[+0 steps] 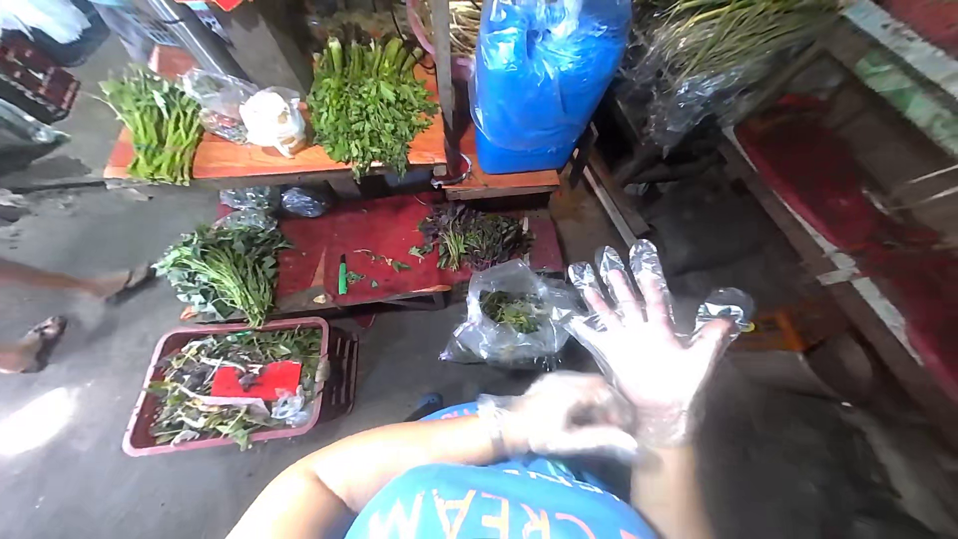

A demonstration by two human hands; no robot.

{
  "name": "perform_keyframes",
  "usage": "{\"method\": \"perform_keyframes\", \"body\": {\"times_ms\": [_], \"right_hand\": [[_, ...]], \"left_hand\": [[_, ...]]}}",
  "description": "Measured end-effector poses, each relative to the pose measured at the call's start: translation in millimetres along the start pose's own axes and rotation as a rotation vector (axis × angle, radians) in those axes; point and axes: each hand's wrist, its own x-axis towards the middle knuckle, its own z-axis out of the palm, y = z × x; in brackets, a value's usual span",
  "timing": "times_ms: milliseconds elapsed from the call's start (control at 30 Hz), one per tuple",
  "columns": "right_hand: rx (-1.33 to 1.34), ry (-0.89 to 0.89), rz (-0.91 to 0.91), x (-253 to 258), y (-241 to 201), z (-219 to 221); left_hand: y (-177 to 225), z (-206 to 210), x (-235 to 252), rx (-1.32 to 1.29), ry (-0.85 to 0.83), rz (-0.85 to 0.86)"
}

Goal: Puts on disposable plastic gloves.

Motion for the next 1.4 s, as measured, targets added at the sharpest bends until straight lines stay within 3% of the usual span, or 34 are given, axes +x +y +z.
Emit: {"method": "perform_keyframes", "body": {"times_ms": [67,133,200,333,467,533,633,733,833,967,1100,1200,1267,1333,1400], "right_hand": [[-0.003,0.058,-0.02,-5,-7,2],[-0.002,0.111,-0.01,-8,-10,7],[0.002,0.078,0.006,-9,-7,9],[-0.021,-0.049,0.1,-12,-5,3],[0.02,-0.062,0.105,-12,-3,2],[0.033,-0.02,0.064,-9,-1,3],[-0.003,0.051,0.058,-8,4,4],[-0.016,0.043,0.046,-4,11,9],[0.017,0.134,-0.009,5,15,13],[-0.043,0.154,0.01,14,20,4],[-0.106,0.153,-0.008,15,22,-3],[-0.12,0.166,0.071,12,24,-1],[-0.144,0.084,0.124,12,26,-9],[-0.21,0.018,0.212,13,26,-13],[-0.28,-0.004,0.275,9,27,-5]], "left_hand": [[-5,-14,-2,-0.109,0.263,-0.341],[-11,-26,10,-0.296,0.41,-0.582],[-14,-31,19,-0.405,0.461,-0.554],[-21,-28,21,-0.279,0.567,-0.376],[-30,-25,12,-0.177,0.804,-0.502],[-30,-25,5,0.188,0.708,-0.282],[-12,-17,8,0.688,0.36,0.104],[-9,-2,7,0.685,0.12,0.293],[-3,7,6,0.549,0.02,0.234],[-11,4,16,0.42,0.092,0.171],[-16,1,13,0.168,0.041,0.211],[-13,-1,18,0.115,-0.072,0.197],[-5,0,18,0.116,-0.12,0.065],[0,3,16,0.044,-0.113,-0.07],[2,5,16,-0.005,-0.082,-0.04]]}}
